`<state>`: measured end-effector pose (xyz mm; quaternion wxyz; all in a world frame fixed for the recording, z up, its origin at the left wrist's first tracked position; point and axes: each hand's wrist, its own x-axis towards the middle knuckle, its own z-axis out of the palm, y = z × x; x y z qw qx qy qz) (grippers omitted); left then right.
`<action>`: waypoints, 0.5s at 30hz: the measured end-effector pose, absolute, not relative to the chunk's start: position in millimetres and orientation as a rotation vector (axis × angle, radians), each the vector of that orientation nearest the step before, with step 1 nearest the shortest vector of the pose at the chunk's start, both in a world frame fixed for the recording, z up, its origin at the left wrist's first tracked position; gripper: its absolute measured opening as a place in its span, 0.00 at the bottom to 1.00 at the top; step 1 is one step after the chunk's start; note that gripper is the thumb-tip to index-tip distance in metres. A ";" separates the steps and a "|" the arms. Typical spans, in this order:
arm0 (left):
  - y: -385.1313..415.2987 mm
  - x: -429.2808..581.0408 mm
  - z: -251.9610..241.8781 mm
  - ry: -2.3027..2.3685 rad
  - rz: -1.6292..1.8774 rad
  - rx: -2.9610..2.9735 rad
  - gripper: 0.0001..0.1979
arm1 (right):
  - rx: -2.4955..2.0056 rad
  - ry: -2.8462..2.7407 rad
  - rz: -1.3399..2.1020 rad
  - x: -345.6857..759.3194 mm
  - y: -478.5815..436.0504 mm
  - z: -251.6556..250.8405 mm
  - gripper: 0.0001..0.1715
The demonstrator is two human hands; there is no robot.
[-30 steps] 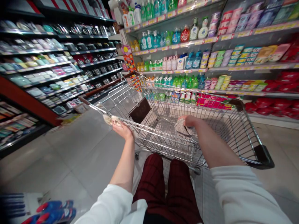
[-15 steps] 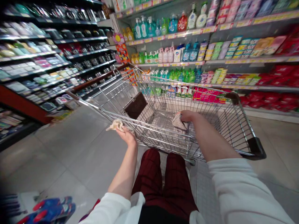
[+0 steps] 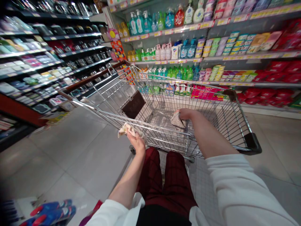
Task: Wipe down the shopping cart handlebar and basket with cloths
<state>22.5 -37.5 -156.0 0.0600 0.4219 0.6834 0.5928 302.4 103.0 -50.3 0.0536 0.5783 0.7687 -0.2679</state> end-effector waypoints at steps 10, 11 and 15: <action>-44.6 29.7 -190.1 1.990 1.687 1.390 0.22 | 1.793 2.352 -0.780 302.8 102.2 -47.1 0.31; -45.5 29.6 -196.5 1.980 1.661 1.388 0.21 | 1.798 2.348 -0.769 302.6 102.1 -46.7 0.31; -52.3 29.5 -170.2 1.926 1.854 1.398 0.17 | 1.784 2.329 -0.786 302.3 101.0 -44.5 0.30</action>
